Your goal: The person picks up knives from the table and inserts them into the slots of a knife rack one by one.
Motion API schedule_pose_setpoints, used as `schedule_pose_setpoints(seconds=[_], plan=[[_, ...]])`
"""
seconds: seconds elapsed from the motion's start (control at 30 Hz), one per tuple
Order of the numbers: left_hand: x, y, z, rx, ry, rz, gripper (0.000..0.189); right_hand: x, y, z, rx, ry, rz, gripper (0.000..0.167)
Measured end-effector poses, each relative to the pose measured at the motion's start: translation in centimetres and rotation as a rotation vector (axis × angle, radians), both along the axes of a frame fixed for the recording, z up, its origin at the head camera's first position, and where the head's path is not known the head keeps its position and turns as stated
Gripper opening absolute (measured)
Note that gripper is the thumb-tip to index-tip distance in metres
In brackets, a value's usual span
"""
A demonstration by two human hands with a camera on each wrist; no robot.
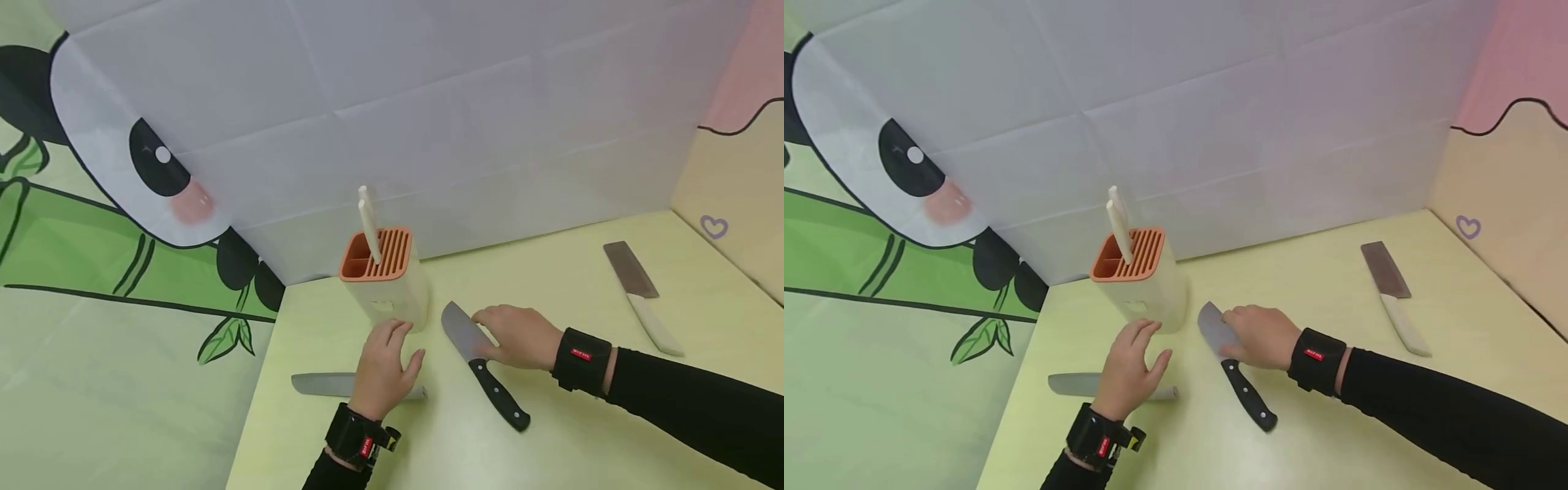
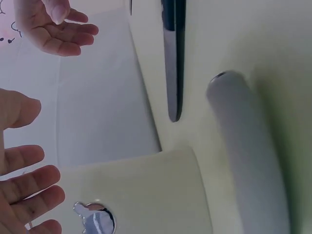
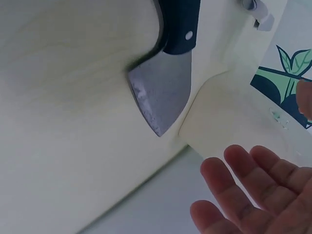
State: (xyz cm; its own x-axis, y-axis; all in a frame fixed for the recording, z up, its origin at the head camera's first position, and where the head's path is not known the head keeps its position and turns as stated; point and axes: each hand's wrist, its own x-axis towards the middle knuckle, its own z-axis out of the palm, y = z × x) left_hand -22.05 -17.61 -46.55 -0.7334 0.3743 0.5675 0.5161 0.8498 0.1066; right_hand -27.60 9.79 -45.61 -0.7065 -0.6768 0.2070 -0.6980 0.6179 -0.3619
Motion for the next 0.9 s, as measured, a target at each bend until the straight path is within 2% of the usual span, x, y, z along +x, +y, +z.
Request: schedule_pose_setpoints(seconds=[0.2,0.47,0.57,0.7,0.9], plan=[[1.1,-0.3,-1.1,-0.012,0.002,-0.033,0.045,2.6,-0.2,-1.6,0.035,0.031,0.004,0.053],[1.8,0.0,-2.9,-0.082,-0.004,-0.056,0.043,5.3,-0.1,-3.9,0.076,0.077,-0.062,0.056],[1.9,0.3,-3.4,-0.090,-0.003,-0.074,0.041,6.0,-0.3,-4.7,0.109,0.044,-0.095,0.062],[2.0,0.8,-3.8,-0.068,0.015,-0.092,0.040,6.6,-1.0,-5.5,0.156,-0.043,-0.142,0.070],[2.1,1.4,-4.1,-0.009,-0.003,-0.087,0.040,6.6,-1.8,-6.3,0.140,-0.139,-0.216,0.062]])
